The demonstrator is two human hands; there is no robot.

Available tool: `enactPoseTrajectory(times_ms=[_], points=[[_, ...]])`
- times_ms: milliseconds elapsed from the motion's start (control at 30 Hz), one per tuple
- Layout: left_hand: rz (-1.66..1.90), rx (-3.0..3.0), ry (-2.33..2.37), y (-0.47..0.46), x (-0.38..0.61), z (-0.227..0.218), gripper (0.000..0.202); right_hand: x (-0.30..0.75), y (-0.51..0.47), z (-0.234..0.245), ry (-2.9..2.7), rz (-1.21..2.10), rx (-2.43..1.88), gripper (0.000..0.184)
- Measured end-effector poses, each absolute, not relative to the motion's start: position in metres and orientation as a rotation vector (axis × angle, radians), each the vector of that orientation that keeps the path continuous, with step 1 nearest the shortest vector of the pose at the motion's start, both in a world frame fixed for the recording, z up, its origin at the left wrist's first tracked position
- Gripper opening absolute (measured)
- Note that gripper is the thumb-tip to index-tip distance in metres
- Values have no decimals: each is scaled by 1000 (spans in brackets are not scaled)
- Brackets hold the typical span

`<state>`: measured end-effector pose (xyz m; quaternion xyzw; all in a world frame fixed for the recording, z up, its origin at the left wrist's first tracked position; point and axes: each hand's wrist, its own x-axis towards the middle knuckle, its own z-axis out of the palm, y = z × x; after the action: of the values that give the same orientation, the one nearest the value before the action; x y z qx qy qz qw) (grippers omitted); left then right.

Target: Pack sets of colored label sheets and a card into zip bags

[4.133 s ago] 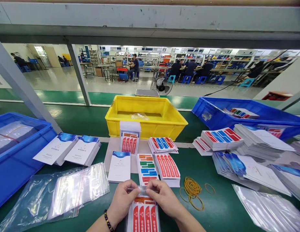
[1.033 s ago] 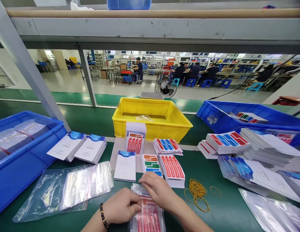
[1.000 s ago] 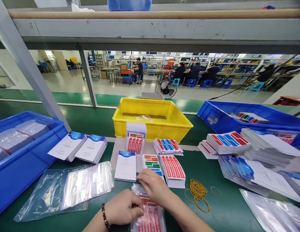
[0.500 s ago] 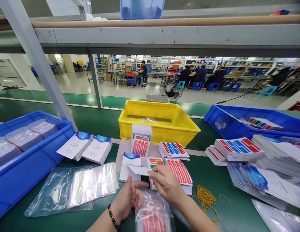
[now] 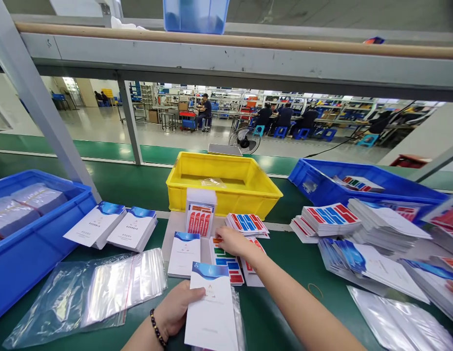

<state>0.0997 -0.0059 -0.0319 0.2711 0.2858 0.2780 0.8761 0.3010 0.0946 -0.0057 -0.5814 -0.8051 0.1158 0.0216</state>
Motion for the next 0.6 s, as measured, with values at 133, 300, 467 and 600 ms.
enactPoseTrajectory(times_ms=[133, 300, 467, 600], points=[[573, 579, 599, -6, 99, -33, 35, 295, 106, -14, -2565, 410, -1878, 16], [578, 563, 632, -6, 100, -34, 35, 292, 109, -18, -2546, 444, -1866, 18], [611, 490, 691, -7, 100, -38, 29, 300, 104, 0, -2373, 493, -1738, 10], [582, 450, 709, -8, 103, -36, 26, 328, 96, 30, -2088, 505, -1647, 18]])
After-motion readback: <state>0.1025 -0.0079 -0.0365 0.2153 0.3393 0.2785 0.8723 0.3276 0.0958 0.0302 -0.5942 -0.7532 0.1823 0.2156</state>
